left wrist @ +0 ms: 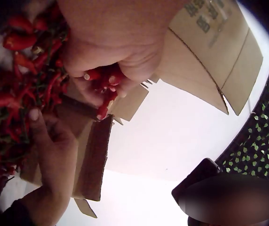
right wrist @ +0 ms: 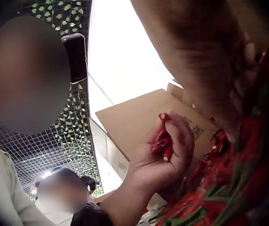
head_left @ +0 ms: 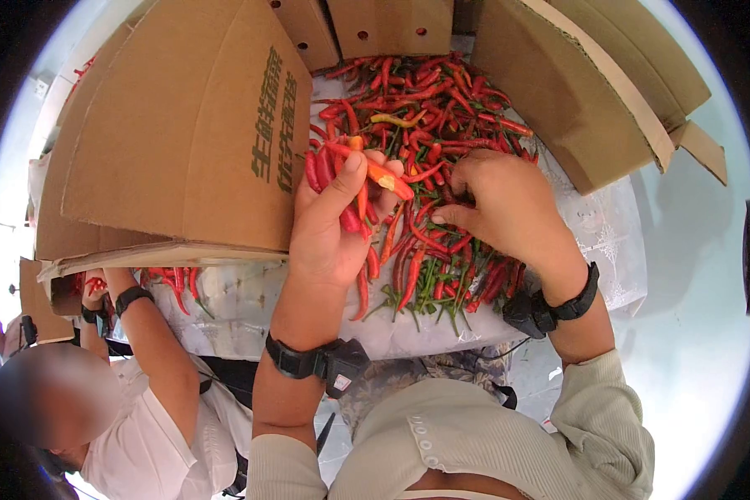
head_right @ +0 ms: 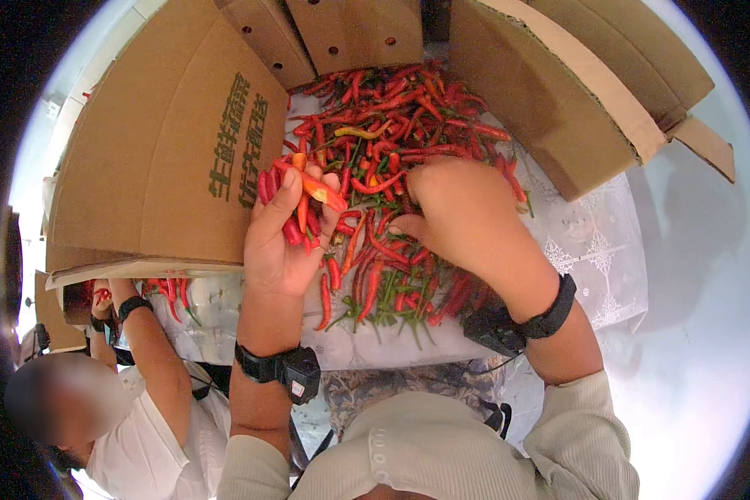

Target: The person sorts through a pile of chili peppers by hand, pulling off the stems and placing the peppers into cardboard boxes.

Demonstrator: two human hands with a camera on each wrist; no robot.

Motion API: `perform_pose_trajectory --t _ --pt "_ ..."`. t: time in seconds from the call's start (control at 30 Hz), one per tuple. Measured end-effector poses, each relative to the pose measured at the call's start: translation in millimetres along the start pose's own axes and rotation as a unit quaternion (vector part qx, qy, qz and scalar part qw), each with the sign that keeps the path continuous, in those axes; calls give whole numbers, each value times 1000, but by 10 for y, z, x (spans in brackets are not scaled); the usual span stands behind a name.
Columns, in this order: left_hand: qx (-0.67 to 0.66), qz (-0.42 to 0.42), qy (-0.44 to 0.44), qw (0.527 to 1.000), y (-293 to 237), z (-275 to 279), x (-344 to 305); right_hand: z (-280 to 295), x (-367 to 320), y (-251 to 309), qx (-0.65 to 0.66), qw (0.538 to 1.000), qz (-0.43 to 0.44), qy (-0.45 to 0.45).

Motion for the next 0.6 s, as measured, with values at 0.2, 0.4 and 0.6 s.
perform_pose_trajectory --t 0.2,0.4,0.6 --pt "-33 36 -8 999 48 85 50 -8 90 -152 148 985 -56 -69" --pt "-30 55 12 998 69 53 21 -9 123 -273 436 879 -179 -69" --pt "58 12 -4 998 39 22 -8 -197 82 -44 681 701 -206 51"
Point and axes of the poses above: each hand's wrist, its own x-axis towards the middle knuckle, its own z-axis out of the back of the hand, y = z × x, the point moved 7 cm from there along x, towards the middle knuckle, and after that the axes turned 8 degrees about -y, right-handed, at the moved point
